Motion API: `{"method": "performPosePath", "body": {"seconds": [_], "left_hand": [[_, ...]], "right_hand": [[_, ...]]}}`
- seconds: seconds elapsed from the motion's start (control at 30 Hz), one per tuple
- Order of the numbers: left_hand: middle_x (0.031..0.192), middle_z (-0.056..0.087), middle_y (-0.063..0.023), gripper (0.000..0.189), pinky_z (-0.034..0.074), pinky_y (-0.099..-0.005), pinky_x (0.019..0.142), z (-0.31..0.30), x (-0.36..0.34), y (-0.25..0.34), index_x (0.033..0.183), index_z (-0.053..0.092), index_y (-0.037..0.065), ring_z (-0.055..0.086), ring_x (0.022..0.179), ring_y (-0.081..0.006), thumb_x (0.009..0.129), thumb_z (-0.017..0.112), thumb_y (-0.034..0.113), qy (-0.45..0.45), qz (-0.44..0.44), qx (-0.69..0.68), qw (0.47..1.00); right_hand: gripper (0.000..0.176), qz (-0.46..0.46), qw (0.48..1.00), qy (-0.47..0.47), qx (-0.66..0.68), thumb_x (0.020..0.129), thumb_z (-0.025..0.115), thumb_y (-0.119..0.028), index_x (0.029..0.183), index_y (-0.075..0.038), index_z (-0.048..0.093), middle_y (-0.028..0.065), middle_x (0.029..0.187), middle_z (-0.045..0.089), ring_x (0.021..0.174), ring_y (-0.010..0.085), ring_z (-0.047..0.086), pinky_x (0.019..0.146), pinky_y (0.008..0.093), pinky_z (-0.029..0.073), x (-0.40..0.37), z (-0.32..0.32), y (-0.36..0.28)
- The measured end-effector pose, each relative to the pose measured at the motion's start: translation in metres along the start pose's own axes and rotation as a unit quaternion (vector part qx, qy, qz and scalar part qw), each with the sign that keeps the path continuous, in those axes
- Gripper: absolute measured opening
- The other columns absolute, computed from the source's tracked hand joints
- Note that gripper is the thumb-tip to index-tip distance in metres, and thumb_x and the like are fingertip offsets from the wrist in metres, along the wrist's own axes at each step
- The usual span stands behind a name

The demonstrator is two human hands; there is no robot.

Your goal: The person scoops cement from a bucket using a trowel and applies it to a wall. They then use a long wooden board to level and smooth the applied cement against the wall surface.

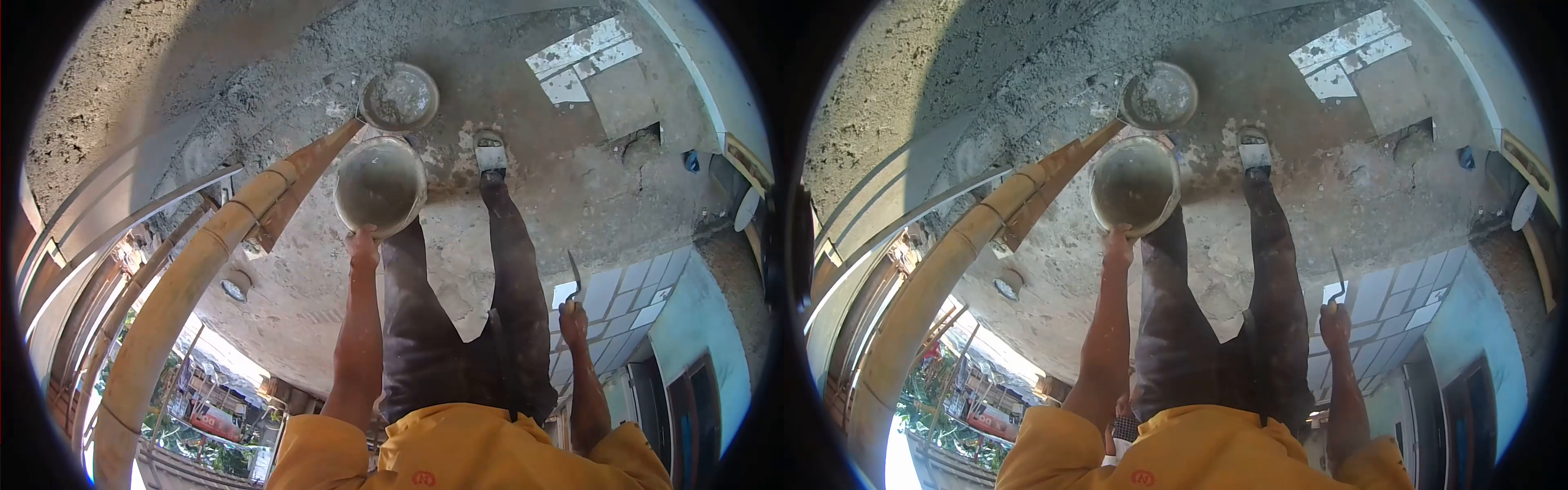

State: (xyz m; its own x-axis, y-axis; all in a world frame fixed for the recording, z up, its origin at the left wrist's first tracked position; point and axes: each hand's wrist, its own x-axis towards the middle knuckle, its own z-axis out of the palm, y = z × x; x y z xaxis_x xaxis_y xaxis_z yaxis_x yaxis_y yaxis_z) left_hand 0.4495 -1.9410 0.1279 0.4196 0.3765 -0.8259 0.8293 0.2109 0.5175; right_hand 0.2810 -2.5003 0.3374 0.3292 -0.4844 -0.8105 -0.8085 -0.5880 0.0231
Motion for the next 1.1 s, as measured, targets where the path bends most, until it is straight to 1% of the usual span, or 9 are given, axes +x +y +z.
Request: {"method": "performPosePath", "body": {"seconds": [0.13, 0.23, 0.47, 0.57, 0.67, 0.73, 0.8, 0.93, 1.1], "left_hand": [[0.118, 0.064, -0.0139, 0.024, 0.058, -0.0440, 0.104, -0.017, 0.037, -0.081, 0.113, 0.065, -0.004, 0.066, 0.112, -0.0292, 0.092, 0.069, 0.008, 0.046, -0.076, -0.243, 0.966], [0.121, 0.063, -0.0129, 0.021, 0.055, -0.0407, 0.108, -0.040, 0.102, -0.158, 0.116, 0.065, -0.003, 0.062, 0.120, -0.0272, 0.098, 0.064, 0.008, 0.093, -0.058, -0.237, 0.965], [0.132, 0.068, -0.0190, 0.030, 0.054, -0.0388, 0.106, -0.057, 0.210, -0.251, 0.128, 0.067, -0.005, 0.062, 0.130, -0.0300, 0.108, 0.056, 0.014, 0.131, -0.049, -0.340, 0.930], [0.136, 0.066, -0.0202, 0.041, 0.055, -0.0410, 0.104, -0.073, 0.224, -0.312, 0.139, 0.064, 0.000, 0.058, 0.138, -0.0320, 0.106, 0.062, 0.024, 0.060, 0.009, 0.055, 0.997], [0.141, 0.061, -0.0256, 0.055, 0.057, -0.0434, 0.115, -0.043, 0.186, -0.284, 0.146, 0.047, -0.012, 0.062, 0.133, -0.0385, 0.107, 0.065, 0.021, 0.085, -0.061, 0.032, 0.994], [0.150, 0.052, -0.0295, 0.075, 0.056, -0.0456, 0.116, -0.012, 0.153, -0.249, 0.156, 0.032, -0.011, 0.060, 0.136, -0.0434, 0.105, 0.068, 0.030, 0.153, -0.249, -0.328, 0.898], [0.160, 0.042, -0.0337, 0.097, 0.054, -0.0483, 0.117, -0.001, 0.130, -0.250, 0.164, 0.016, -0.009, 0.057, 0.138, -0.0477, 0.103, 0.071, 0.040, 0.146, -0.324, -0.459, 0.814], [0.160, 0.044, -0.0344, 0.082, 0.051, -0.0482, 0.120, 0.063, 0.083, -0.169, 0.163, 0.023, -0.010, 0.056, 0.142, -0.0431, 0.108, 0.062, 0.037, -0.004, -0.277, -0.282, 0.919], [0.160, 0.047, -0.0298, 0.065, 0.046, -0.0465, 0.122, 0.129, 0.153, -0.113, 0.163, 0.030, -0.008, 0.054, 0.145, -0.0383, 0.113, 0.052, 0.027, -0.061, -0.182, -0.280, 0.941]], "right_hand": [[0.038, -0.066, 0.996, 0.059, 0.015, 0.100, 0.067, -0.031, 0.114, 0.003, 0.057, 0.0291, 0.094, 0.071, 0.091, 0.0500, 0.072, 0.080, 0.0538, 0.054, 0.112, -0.024, -0.068], [0.033, -0.137, 0.989, 0.057, 0.020, 0.101, 0.066, -0.027, 0.119, -0.001, 0.059, 0.0250, 0.093, 0.071, 0.086, 0.0454, 0.071, 0.078, 0.0490, 0.054, 0.176, -0.007, -0.133], [0.044, -0.275, 0.927, 0.011, -0.256, 0.101, 0.067, -0.037, 0.133, -0.007, 0.062, 0.0228, 0.101, 0.077, 0.096, 0.0449, 0.075, 0.086, 0.0547, 0.058, 0.264, 0.084, -0.290], [0.041, -0.434, 0.865, 0.000, -0.251, 0.100, 0.068, -0.033, 0.132, -0.009, 0.060, 0.0252, 0.102, 0.076, 0.096, 0.0480, 0.073, 0.085, 0.0551, 0.058, 0.288, 0.106, -0.362], [0.043, -0.525, 0.784, 0.041, -0.328, 0.099, 0.068, -0.031, 0.134, -0.006, 0.062, 0.0205, 0.101, 0.078, 0.098, 0.0399, 0.076, 0.091, 0.0514, 0.059, 0.293, 0.112, -0.457], [0.040, -0.585, 0.752, 0.081, -0.293, 0.099, 0.068, -0.030, 0.131, -0.006, 0.062, 0.0193, 0.103, 0.078, 0.100, 0.0385, 0.076, 0.091, 0.0512, 0.059, 0.290, 0.119, -0.496], [0.037, -0.664, 0.706, 0.132, -0.209, 0.100, 0.067, -0.031, 0.127, -0.006, 0.063, 0.0182, 0.104, 0.077, 0.100, 0.0373, 0.076, 0.092, 0.0511, 0.059, 0.296, 0.122, -0.520], [0.033, -0.588, 0.734, 0.065, -0.335, 0.103, 0.063, -0.037, 0.121, -0.010, 0.068, 0.0142, 0.111, 0.077, 0.104, 0.0350, 0.075, 0.096, 0.0483, 0.058, 0.392, 0.118, -0.508], [0.054, -0.431, 0.874, 0.132, -0.181, 0.101, 0.063, -0.048, 0.132, -0.004, 0.069, 0.0138, 0.123, 0.077, 0.112, 0.0321, 0.073, 0.105, 0.0430, 0.056, 0.342, 0.146, -0.577]]}}
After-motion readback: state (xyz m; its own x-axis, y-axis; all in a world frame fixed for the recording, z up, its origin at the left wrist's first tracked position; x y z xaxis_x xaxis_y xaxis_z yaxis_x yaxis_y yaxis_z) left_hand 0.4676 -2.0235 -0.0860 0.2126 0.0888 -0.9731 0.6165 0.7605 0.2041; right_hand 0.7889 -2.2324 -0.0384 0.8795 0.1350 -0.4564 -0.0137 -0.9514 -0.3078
